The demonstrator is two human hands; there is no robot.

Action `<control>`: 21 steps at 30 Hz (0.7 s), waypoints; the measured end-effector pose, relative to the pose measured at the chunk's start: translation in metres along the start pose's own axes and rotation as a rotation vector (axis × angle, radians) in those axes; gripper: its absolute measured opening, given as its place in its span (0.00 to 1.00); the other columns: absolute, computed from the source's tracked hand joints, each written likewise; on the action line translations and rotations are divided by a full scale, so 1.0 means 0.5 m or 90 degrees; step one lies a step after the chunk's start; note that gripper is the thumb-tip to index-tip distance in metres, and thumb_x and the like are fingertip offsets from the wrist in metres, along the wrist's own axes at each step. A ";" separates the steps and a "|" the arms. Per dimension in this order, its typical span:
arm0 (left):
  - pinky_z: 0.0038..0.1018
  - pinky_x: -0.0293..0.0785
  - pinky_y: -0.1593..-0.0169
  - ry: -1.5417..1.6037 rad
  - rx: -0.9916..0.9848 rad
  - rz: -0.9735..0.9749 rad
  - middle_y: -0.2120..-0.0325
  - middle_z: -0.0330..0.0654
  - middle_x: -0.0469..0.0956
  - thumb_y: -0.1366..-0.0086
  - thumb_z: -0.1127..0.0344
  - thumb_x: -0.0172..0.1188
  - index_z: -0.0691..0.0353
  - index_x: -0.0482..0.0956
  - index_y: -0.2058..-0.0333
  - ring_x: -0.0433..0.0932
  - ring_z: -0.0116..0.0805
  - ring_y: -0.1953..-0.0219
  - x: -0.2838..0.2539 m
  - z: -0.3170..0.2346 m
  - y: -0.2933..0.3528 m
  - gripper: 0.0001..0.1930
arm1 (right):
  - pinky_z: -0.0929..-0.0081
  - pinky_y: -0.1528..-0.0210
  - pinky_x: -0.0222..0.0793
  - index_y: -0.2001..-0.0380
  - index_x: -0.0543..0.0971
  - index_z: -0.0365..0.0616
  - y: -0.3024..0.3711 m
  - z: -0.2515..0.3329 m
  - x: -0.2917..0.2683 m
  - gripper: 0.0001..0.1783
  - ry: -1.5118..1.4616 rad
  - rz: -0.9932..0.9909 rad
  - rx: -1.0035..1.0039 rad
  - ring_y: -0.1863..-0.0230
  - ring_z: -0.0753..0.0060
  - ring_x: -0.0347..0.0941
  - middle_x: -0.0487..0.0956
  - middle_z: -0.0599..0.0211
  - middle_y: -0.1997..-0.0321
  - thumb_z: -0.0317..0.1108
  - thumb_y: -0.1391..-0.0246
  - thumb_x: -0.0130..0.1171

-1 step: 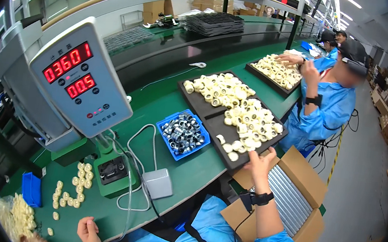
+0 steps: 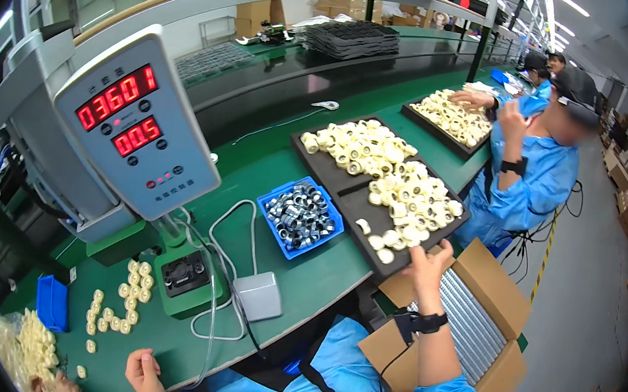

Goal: Assembling small plastic components and using a counting machine.

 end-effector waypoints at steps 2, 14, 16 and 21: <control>0.16 0.56 0.76 0.005 -0.002 0.011 0.80 0.33 0.67 0.28 0.69 0.51 0.67 0.76 0.63 0.61 0.17 0.80 0.013 0.005 0.003 0.08 | 0.77 0.82 0.70 0.33 0.40 0.41 -0.016 -0.006 -0.046 0.47 0.014 -0.012 -0.009 0.80 0.69 0.73 0.77 0.50 0.65 0.34 0.45 0.59; 0.16 0.63 0.72 0.102 -0.062 0.016 0.78 0.31 0.73 0.29 0.68 0.57 0.68 0.80 0.61 0.67 0.17 0.76 0.014 -0.026 0.011 0.08 | 0.76 0.78 0.60 0.32 0.48 0.51 -0.064 -0.029 -0.073 0.40 -0.023 0.034 0.028 0.77 0.82 0.63 0.65 0.76 0.75 0.38 0.40 0.59; 0.16 0.64 0.71 0.115 -0.069 0.018 0.77 0.31 0.73 0.29 0.68 0.57 0.67 0.81 0.61 0.67 0.17 0.75 0.013 -0.028 0.013 0.08 | 0.75 0.77 0.61 0.31 0.47 0.51 -0.084 -0.049 -0.101 0.41 -0.003 0.069 0.047 0.74 0.79 0.67 0.69 0.72 0.68 0.38 0.40 0.58; 0.18 0.70 0.63 -0.011 -0.008 0.031 0.68 0.35 0.75 0.29 0.69 0.56 0.68 0.80 0.59 0.73 0.20 0.68 -0.032 -0.053 0.029 0.08 | 0.79 0.79 0.57 0.31 0.47 0.52 -0.077 -0.025 -0.090 0.42 -0.031 0.070 0.045 0.78 0.83 0.64 0.70 0.73 0.72 0.39 0.41 0.60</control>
Point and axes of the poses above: each hand's wrist, its own y-axis away from the middle knuckle, its own x-axis out of the palm, z = x × y, the point moved 1 cm from there along -y, towards the middle knuckle
